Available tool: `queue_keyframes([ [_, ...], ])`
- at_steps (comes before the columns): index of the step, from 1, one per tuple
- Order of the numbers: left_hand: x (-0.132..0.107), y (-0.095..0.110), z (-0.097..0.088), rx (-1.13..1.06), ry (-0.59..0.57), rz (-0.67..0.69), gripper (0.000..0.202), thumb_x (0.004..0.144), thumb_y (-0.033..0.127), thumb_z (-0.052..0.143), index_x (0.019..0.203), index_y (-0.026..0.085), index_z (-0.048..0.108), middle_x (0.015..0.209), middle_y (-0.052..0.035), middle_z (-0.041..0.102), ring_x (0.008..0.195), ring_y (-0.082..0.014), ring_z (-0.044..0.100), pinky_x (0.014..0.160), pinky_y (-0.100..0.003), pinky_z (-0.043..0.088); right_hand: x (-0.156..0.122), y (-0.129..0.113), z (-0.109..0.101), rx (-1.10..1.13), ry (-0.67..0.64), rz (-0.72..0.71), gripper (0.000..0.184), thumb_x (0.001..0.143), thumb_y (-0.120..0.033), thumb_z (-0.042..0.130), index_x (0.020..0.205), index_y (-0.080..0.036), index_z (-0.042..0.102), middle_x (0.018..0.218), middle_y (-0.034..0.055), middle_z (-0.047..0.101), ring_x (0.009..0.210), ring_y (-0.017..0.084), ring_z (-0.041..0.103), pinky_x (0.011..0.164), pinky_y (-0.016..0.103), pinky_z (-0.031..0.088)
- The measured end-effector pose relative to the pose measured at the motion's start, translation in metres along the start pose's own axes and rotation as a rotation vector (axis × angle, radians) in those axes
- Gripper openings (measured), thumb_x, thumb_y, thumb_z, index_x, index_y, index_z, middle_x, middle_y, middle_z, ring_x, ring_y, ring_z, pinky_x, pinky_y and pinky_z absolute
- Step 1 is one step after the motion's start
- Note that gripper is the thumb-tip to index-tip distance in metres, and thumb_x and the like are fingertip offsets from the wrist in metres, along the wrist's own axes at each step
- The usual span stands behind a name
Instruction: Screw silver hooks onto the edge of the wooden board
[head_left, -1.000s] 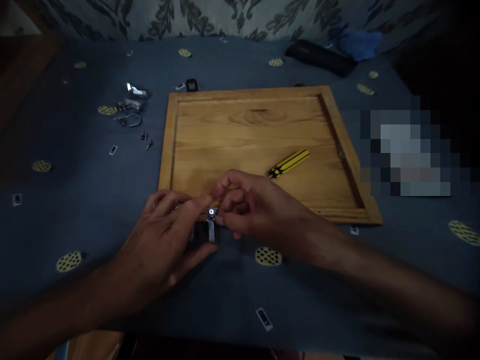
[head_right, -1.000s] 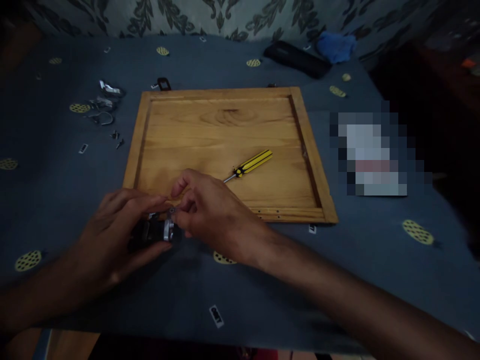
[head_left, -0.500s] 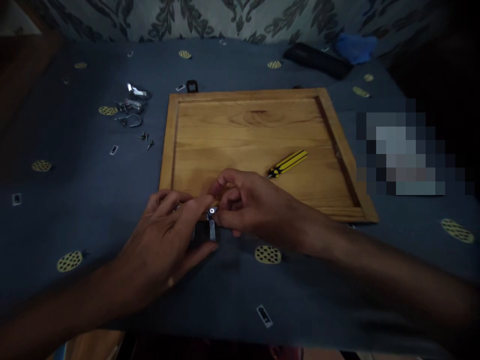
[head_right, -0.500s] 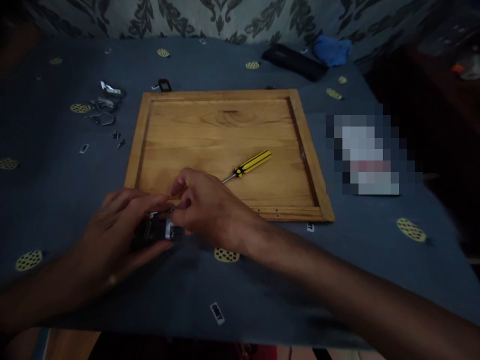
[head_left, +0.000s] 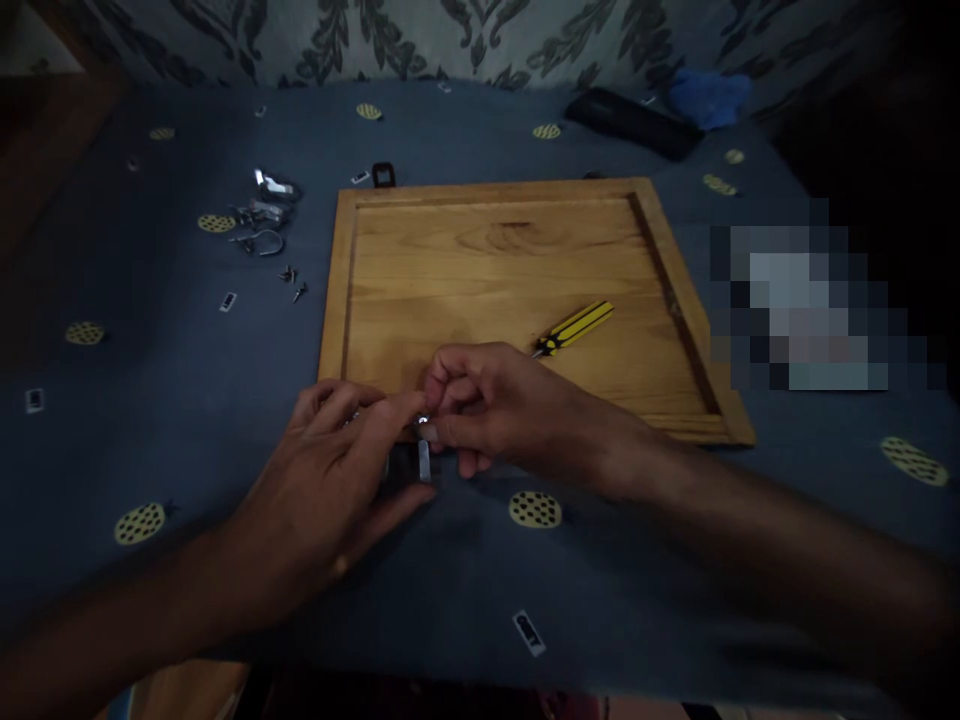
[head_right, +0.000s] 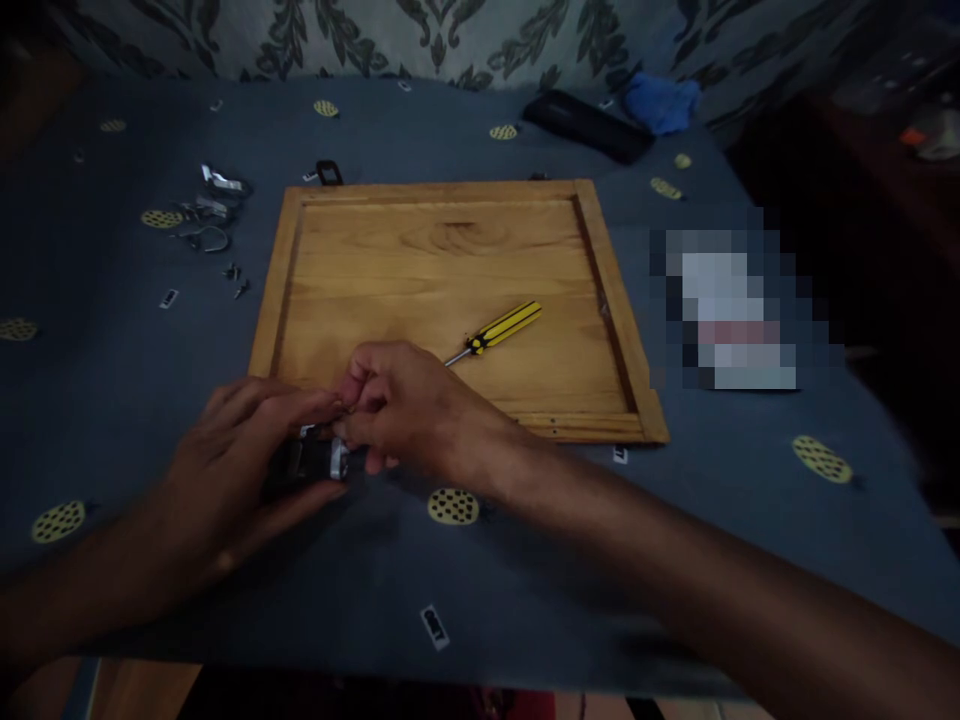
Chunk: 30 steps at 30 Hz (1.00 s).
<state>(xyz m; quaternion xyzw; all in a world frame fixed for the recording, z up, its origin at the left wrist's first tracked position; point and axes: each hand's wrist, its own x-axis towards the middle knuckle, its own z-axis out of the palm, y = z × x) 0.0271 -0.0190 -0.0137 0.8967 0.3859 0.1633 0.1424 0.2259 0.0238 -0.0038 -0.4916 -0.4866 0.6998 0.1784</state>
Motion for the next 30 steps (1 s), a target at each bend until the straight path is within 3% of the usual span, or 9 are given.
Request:
queue_keyframes([
  [7,0.0,0.0,-0.001,0.0,0.001,0.004,0.044,0.099,0.031,0.059,0.14,0.02,0.044,0.114,-0.0074,0.07,0.106,-0.0263,0.06,0.097,-0.044,0.046,0.001,0.006,-0.005,0.03,-0.031,-0.049,0.024,0.078,0.002,0.064,0.078,-0.018,0.051,0.057,-0.0079,0.062,0.041,0.007,0.059,0.039,0.014,0.044],
  [12,-0.001,0.001,0.0,-0.001,-0.004,0.001,0.044,0.099,0.031,0.059,0.139,0.019,0.045,0.112,-0.0072,0.071,0.106,-0.0266,0.06,0.097,-0.045,0.046,-0.005,0.013,-0.007,0.08,-0.045,-0.147,0.016,0.083,-0.013,0.068,0.083,-0.019,0.054,0.062,-0.0064,0.062,0.046,0.007,0.059,0.043,0.017,0.046],
  [15,-0.002,-0.001,0.001,-0.014,0.001,0.01,0.045,0.099,0.032,0.059,0.14,0.019,0.045,0.111,-0.0072,0.072,0.106,-0.0267,0.061,0.097,-0.045,0.046,-0.015,0.02,-0.003,0.036,0.049,-0.27,0.012,0.084,-0.02,0.071,0.083,-0.019,0.058,0.063,-0.0064,0.06,0.05,0.007,0.055,0.046,0.018,0.044],
  [18,-0.002,-0.003,0.002,-0.02,0.007,0.01,0.043,0.099,0.033,0.059,0.138,0.019,0.046,0.113,-0.0077,0.072,0.108,-0.0267,0.061,0.097,-0.046,0.046,-0.028,0.029,0.002,-0.203,0.187,-0.428,0.004,0.088,-0.017,0.066,0.084,-0.019,0.065,0.07,-0.0036,0.063,0.06,0.009,0.057,0.054,0.02,0.045],
  [22,-0.003,-0.004,0.001,-0.005,0.004,0.015,0.044,0.101,0.037,0.056,0.138,0.017,0.045,0.115,-0.0092,0.073,0.109,-0.0269,0.061,0.099,-0.046,0.046,-0.043,0.044,0.005,-0.623,0.246,-0.657,0.017,0.1,-0.018,0.053,0.098,-0.02,0.07,0.086,0.0027,0.07,0.076,0.014,0.067,0.068,0.027,0.052],
  [26,-0.002,-0.003,-0.002,0.001,-0.03,0.0,0.045,0.1,0.038,0.057,0.139,0.017,0.046,0.119,-0.0107,0.071,0.112,-0.0288,0.061,0.1,-0.048,0.046,-0.051,0.06,0.009,-0.949,0.334,-0.752,0.03,0.106,-0.02,0.042,0.097,-0.018,0.071,0.083,0.0041,0.068,0.07,0.014,0.064,0.061,0.028,0.049],
  [30,0.0,-0.002,-0.007,0.022,-0.033,0.016,0.045,0.1,0.041,0.058,0.137,0.016,0.047,0.12,-0.0107,0.072,0.113,-0.0296,0.06,0.1,-0.049,0.045,-0.054,0.074,0.015,-1.147,0.381,-0.876,0.026,0.105,-0.016,0.045,0.104,-0.017,0.071,0.076,0.002,0.063,0.065,0.014,0.057,0.052,0.029,0.039],
])
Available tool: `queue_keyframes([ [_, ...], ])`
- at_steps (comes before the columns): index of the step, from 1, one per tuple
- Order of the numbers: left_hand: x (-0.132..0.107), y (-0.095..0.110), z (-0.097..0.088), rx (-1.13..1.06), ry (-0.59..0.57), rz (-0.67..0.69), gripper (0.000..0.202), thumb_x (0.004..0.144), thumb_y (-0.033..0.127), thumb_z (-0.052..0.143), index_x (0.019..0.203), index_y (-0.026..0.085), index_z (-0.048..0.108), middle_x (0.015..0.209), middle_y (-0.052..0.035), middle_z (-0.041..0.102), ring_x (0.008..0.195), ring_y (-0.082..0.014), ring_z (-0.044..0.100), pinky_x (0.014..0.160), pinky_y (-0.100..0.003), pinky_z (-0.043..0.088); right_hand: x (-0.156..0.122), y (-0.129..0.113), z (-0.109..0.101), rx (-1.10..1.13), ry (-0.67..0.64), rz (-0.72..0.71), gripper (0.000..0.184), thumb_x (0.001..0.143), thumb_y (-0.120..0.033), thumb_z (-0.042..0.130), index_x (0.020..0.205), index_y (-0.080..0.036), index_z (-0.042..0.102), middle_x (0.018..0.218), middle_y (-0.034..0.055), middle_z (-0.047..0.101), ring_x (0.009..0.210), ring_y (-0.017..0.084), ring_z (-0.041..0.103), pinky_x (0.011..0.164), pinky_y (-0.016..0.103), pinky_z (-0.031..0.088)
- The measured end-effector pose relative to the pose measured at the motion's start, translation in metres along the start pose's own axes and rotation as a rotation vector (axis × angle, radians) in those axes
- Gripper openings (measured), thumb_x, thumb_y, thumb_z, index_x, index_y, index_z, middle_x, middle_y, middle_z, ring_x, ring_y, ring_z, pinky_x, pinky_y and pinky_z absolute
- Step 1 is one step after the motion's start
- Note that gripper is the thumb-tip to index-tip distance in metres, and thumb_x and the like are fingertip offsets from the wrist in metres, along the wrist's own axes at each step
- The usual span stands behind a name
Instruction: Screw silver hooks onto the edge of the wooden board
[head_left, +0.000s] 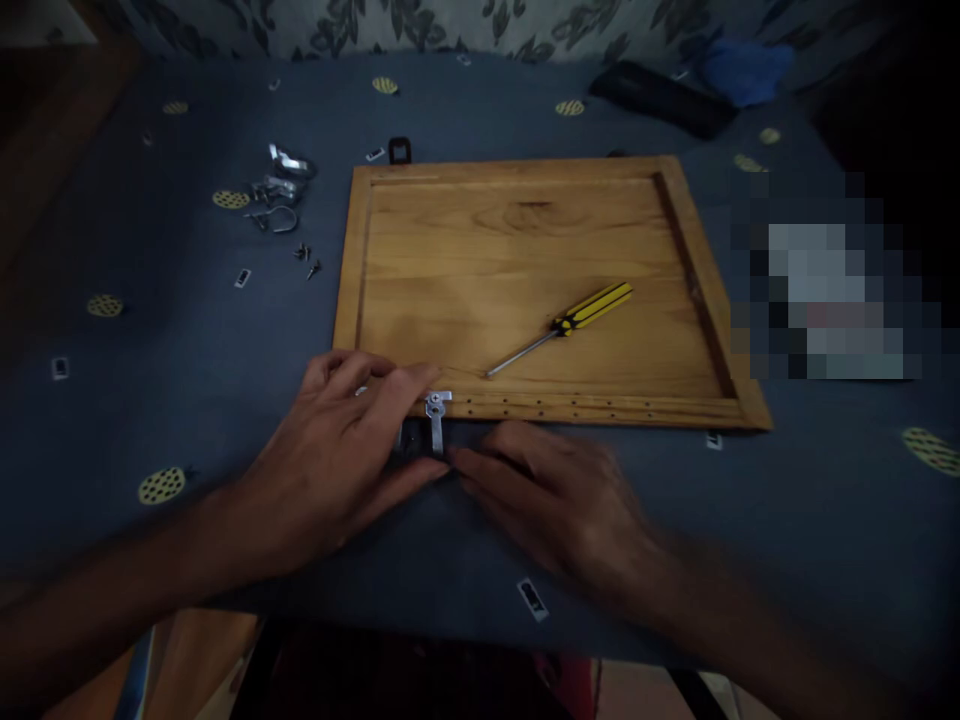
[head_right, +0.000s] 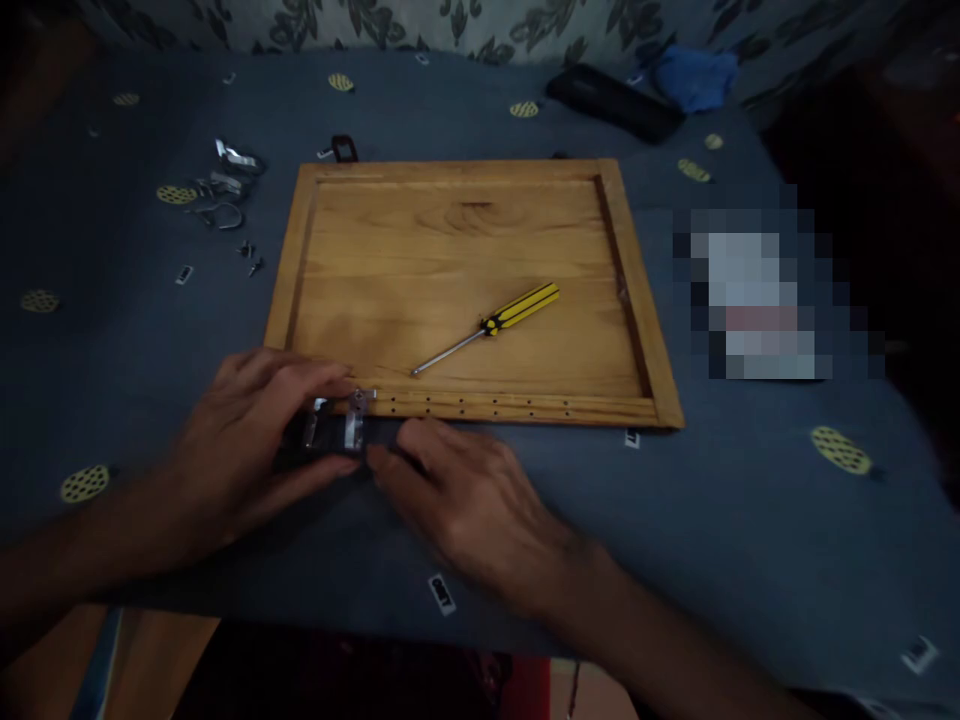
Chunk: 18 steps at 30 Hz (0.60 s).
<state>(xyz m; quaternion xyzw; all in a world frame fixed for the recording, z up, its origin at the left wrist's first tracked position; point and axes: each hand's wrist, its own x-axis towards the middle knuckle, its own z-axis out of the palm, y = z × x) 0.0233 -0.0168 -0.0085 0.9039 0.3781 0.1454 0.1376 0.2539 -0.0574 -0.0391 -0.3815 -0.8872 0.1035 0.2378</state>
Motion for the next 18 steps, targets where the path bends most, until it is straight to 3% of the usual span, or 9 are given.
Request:
queue_keyframes([
  [3,0.001,0.0,-0.004,-0.037,-0.004,-0.001,0.044,0.103,0.046,0.051,0.134,0.014,0.048,0.117,-0.0106,0.072,0.112,-0.0295,0.059,0.098,-0.048,0.045,-0.003,-0.005,0.004,-0.109,-0.063,-0.081,0.028,0.106,-0.014,0.041,0.117,-0.017,0.066,0.078,0.0019,0.062,0.067,0.016,0.057,0.051,0.031,0.035],
  [8,0.001,0.001,-0.006,-0.092,0.0,-0.028,0.038,0.107,0.041,0.039,0.133,0.015,0.05,0.118,-0.0085,0.073,0.111,-0.0279,0.06,0.096,-0.047,0.043,0.004,-0.017,0.004,-0.289,-0.193,-0.129,0.041,0.098,-0.005,0.043,0.136,-0.014,0.055,0.079,0.003,0.063,0.068,0.019,0.06,0.052,0.033,0.039],
  [13,0.004,0.001,-0.004,-0.1,0.014,-0.048,0.035,0.106,0.036,0.04,0.131,0.014,0.052,0.115,-0.0076,0.075,0.11,-0.0268,0.061,0.096,-0.046,0.044,0.012,-0.027,0.004,-0.362,-0.29,-0.074,0.036,0.095,-0.004,0.046,0.127,-0.013,0.059,0.087,0.0061,0.069,0.068,0.019,0.063,0.052,0.033,0.043],
  [18,0.004,0.001,-0.004,-0.107,0.003,-0.066,0.034,0.104,0.036,0.042,0.129,0.015,0.054,0.115,-0.0072,0.076,0.111,-0.0267,0.061,0.097,-0.046,0.045,0.012,-0.029,0.003,-0.292,-0.273,-0.063,0.03,0.093,-0.001,0.05,0.118,-0.014,0.061,0.09,0.0059,0.07,0.069,0.02,0.065,0.054,0.033,0.045],
])
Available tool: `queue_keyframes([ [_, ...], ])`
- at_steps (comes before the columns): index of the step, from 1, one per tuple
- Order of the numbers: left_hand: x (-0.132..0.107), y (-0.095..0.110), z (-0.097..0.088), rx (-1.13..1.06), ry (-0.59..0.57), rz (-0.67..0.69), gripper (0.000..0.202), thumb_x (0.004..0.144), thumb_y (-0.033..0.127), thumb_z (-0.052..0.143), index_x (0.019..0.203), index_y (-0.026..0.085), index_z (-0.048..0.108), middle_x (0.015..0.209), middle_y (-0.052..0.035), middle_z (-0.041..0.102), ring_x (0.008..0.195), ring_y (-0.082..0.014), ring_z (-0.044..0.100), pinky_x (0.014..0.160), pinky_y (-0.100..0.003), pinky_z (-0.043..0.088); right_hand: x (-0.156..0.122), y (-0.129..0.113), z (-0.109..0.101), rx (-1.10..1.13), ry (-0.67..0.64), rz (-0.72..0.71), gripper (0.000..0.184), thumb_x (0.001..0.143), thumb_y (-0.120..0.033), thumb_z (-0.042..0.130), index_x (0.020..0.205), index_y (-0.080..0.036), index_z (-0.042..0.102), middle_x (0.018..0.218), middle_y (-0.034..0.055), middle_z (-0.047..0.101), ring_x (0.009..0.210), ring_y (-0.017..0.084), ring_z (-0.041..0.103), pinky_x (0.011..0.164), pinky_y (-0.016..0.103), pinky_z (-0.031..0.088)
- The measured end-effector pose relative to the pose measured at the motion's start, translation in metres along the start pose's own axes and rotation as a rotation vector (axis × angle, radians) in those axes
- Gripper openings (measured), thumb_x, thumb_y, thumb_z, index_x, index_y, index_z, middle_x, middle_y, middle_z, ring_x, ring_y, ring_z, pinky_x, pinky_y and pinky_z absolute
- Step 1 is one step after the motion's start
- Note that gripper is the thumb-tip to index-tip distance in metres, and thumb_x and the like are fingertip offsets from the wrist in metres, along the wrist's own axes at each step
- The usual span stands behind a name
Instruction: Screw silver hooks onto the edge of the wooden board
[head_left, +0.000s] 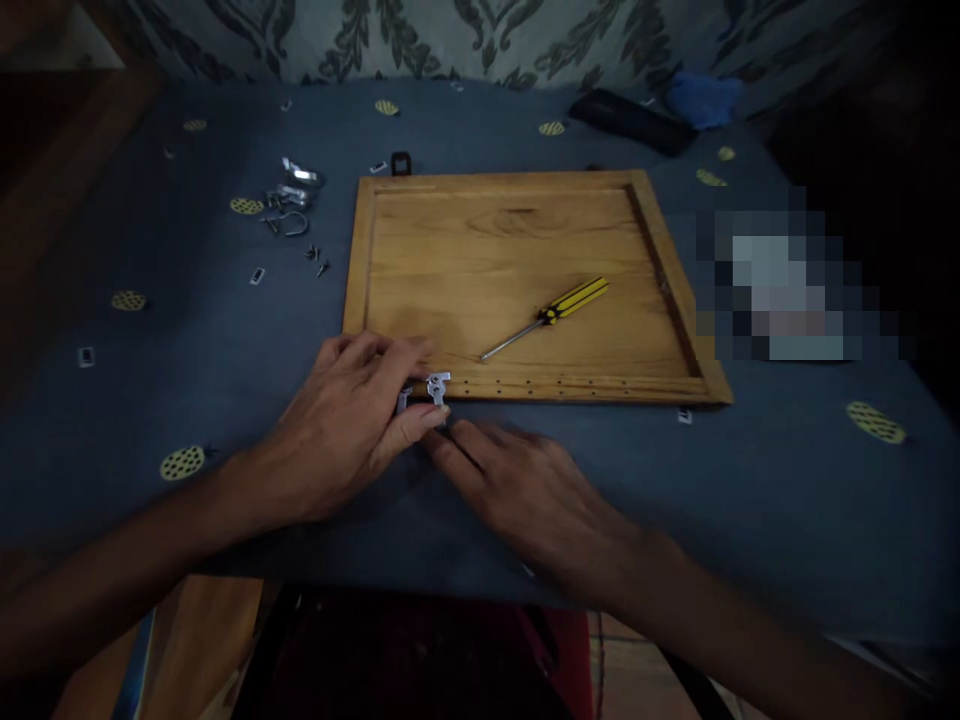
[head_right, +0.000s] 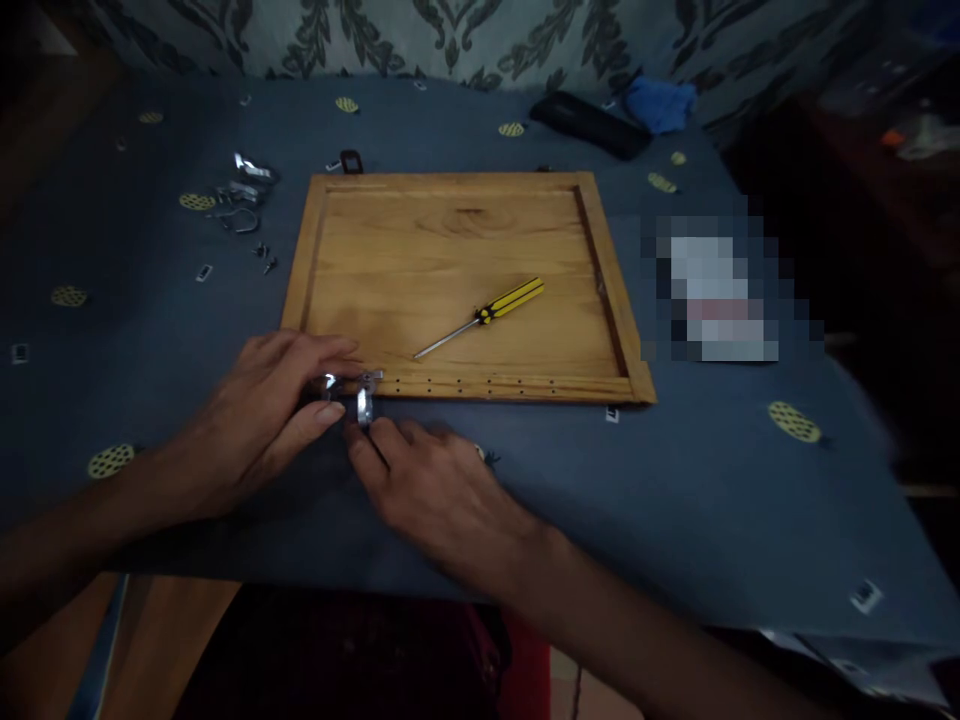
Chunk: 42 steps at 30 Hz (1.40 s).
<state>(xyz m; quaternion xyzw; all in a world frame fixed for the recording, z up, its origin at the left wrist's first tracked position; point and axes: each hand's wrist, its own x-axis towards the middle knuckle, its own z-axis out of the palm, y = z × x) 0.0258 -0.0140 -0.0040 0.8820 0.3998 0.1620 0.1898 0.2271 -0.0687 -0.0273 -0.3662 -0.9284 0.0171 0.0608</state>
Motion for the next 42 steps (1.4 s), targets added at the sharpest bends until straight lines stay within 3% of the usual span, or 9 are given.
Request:
queue_keyframes([
  [6,-0.001,0.001,-0.001,0.002,-0.028,-0.032,0.037,0.104,0.038,0.043,0.132,0.016,0.053,0.118,-0.008,0.075,0.116,-0.028,0.059,0.101,-0.048,0.043,-0.015,0.004,0.004,0.16,0.056,0.048,0.026,0.097,-0.004,0.042,0.101,-0.018,0.064,0.087,0.0044,0.065,0.073,0.017,0.062,0.055,0.029,0.043],
  [9,-0.001,0.0,-0.001,0.002,-0.026,-0.024,0.037,0.104,0.038,0.042,0.132,0.015,0.053,0.119,-0.0082,0.075,0.117,-0.0281,0.059,0.102,-0.049,0.043,-0.025,0.005,0.007,0.295,0.163,0.121,0.027,0.104,-0.013,0.039,0.101,-0.019,0.066,0.083,0.0025,0.062,0.069,0.015,0.059,0.058,0.027,0.045],
  [13,-0.001,0.0,-0.001,0.008,-0.021,-0.02,0.036,0.104,0.037,0.042,0.131,0.016,0.053,0.116,-0.0071,0.075,0.114,-0.0274,0.061,0.1,-0.048,0.044,-0.028,0.004,0.006,0.487,0.204,0.244,0.023,0.106,-0.018,0.043,0.106,-0.019,0.066,0.086,0.0026,0.062,0.073,0.014,0.063,0.066,0.026,0.052],
  [22,-0.003,-0.002,0.002,0.017,0.03,0.01,0.034,0.105,0.034,0.04,0.131,0.016,0.053,0.117,-0.0074,0.075,0.115,-0.0278,0.061,0.098,-0.047,0.046,-0.022,0.014,0.007,0.54,0.341,0.452,0.009,0.098,-0.019,0.055,0.101,-0.022,0.064,0.085,0.0032,0.069,0.072,0.018,0.067,0.068,0.031,0.056],
  [32,-0.003,-0.001,0.01,0.133,0.069,0.043,0.054,0.095,0.052,0.063,0.133,0.016,0.05,0.115,-0.0099,0.074,0.11,-0.0304,0.063,0.094,-0.046,0.047,-0.019,0.016,0.01,0.407,0.27,0.377,0.011,0.099,-0.014,0.054,0.095,-0.019,0.064,0.091,0.0051,0.068,0.077,0.018,0.068,0.068,0.03,0.054],
  [42,-0.001,0.003,0.011,0.145,0.07,0.034,0.045,0.093,0.034,0.067,0.13,0.014,0.051,0.111,-0.0099,0.074,0.108,-0.0303,0.062,0.093,-0.046,0.045,-0.02,0.022,0.014,0.294,0.208,0.292,0.028,0.108,-0.023,0.042,0.093,-0.018,0.065,0.087,0.0044,0.067,0.072,0.015,0.069,0.066,0.026,0.053],
])
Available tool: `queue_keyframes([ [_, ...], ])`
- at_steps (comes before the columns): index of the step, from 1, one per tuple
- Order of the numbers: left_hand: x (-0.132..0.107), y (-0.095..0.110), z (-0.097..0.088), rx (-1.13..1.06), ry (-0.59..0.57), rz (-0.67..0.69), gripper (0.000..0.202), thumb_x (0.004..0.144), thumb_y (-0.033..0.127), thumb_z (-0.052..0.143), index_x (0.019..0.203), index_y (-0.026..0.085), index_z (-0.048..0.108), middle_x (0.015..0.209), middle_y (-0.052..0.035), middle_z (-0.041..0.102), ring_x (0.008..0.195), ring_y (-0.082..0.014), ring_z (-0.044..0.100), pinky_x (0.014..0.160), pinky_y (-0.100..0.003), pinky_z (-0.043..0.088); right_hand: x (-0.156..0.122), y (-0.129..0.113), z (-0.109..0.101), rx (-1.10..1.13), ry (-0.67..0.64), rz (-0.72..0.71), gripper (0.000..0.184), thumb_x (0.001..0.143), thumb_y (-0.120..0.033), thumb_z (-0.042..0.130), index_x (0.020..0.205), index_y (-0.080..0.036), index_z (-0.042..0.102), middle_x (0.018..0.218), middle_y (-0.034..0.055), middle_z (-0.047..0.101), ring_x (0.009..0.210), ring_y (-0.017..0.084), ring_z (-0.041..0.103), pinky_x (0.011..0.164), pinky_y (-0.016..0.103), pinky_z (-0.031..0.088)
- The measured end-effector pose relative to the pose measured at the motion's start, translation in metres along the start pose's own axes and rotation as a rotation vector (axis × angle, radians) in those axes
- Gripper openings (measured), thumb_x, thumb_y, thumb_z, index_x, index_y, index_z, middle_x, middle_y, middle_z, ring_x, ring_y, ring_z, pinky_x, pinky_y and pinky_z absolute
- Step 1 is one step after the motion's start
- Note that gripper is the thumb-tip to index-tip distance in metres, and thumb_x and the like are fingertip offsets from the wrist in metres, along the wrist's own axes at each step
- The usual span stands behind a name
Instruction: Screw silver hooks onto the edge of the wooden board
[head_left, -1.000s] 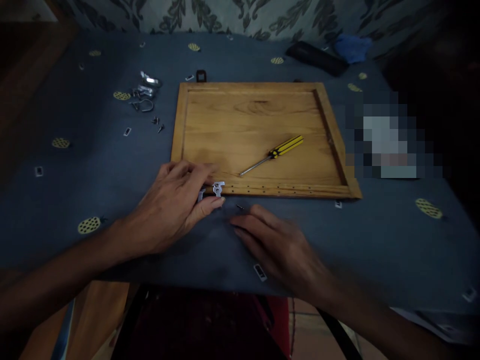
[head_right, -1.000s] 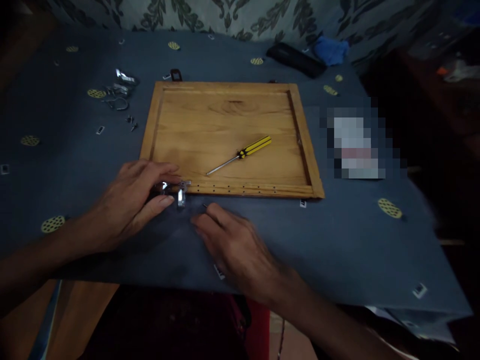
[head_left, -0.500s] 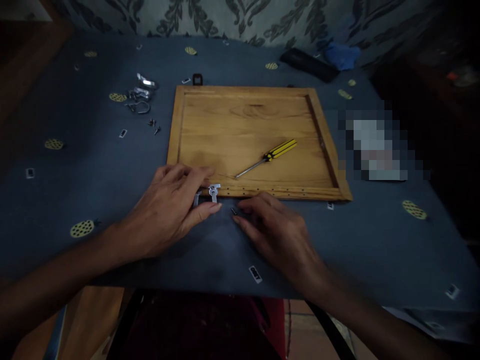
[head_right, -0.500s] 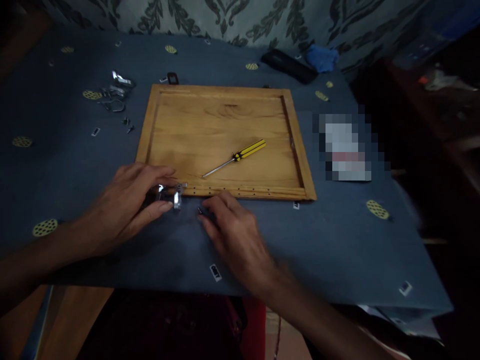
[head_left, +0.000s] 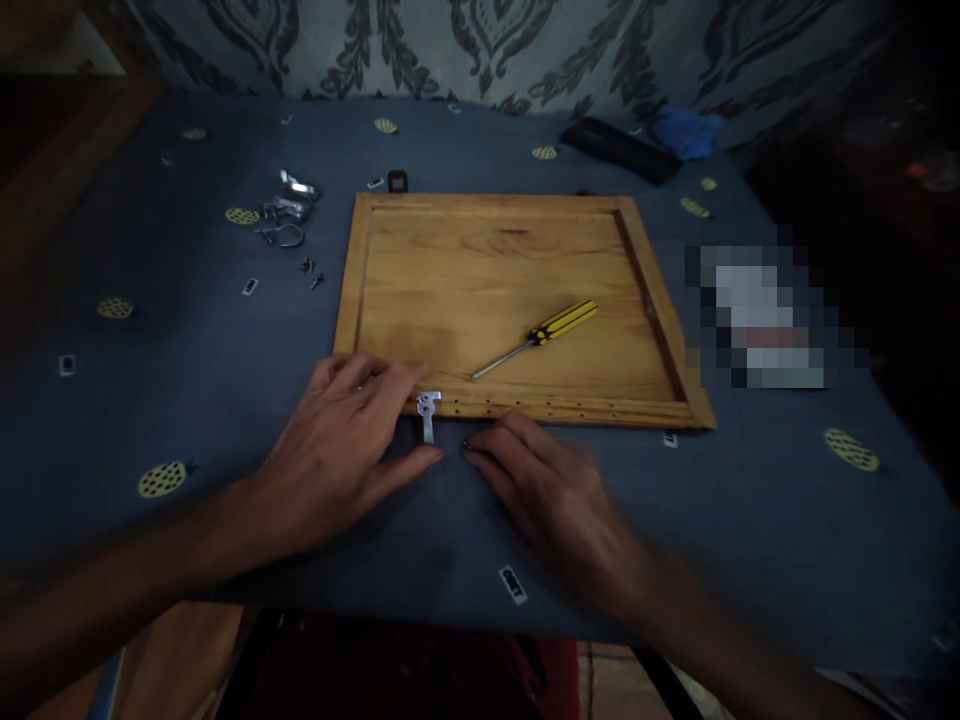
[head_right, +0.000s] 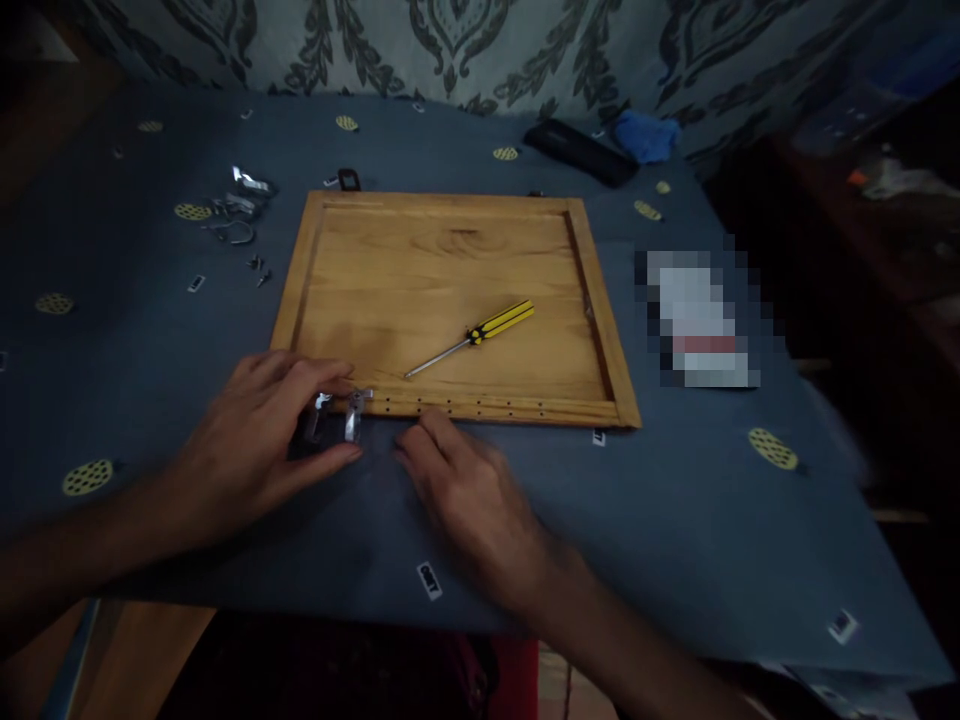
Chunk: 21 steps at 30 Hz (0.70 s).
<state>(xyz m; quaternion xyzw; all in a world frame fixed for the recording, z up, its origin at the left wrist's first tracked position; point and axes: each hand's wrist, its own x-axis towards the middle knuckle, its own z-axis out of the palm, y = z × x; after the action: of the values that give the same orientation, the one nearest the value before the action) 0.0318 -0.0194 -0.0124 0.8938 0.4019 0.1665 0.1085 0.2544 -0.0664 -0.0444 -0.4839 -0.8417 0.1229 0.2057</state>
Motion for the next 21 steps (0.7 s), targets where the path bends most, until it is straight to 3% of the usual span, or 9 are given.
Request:
queue_keyframes([
  [7,-0.001,-0.003,0.0,-0.015,-0.038,0.009,0.046,0.096,0.037,0.063,0.134,0.016,0.047,0.114,-0.0081,0.073,0.108,-0.0287,0.06,0.095,-0.045,0.043,0.0,0.005,-0.001,-0.067,0.079,-0.13,0.034,0.11,-0.022,0.039,0.088,-0.016,0.065,0.076,0.0018,0.061,0.062,0.013,0.06,0.056,0.026,0.044],
  [15,0.001,-0.003,0.001,-0.022,0.003,0.056,0.04,0.096,0.028,0.063,0.13,0.013,0.05,0.108,-0.0095,0.072,0.103,-0.0266,0.062,0.094,-0.043,0.044,0.005,0.01,-0.013,0.005,-0.004,-0.209,0.035,0.108,-0.012,0.036,0.089,-0.013,0.065,0.073,0.0022,0.059,0.059,0.013,0.053,0.051,0.028,0.038],
  [21,0.001,-0.003,0.0,0.002,0.018,0.084,0.034,0.097,0.024,0.06,0.126,0.009,0.053,0.107,-0.0109,0.072,0.1,-0.0261,0.062,0.091,-0.043,0.044,0.007,0.014,-0.012,0.045,-0.057,-0.212,0.031,0.107,-0.009,0.038,0.093,-0.013,0.065,0.076,0.0025,0.06,0.061,0.013,0.054,0.053,0.028,0.04],
])
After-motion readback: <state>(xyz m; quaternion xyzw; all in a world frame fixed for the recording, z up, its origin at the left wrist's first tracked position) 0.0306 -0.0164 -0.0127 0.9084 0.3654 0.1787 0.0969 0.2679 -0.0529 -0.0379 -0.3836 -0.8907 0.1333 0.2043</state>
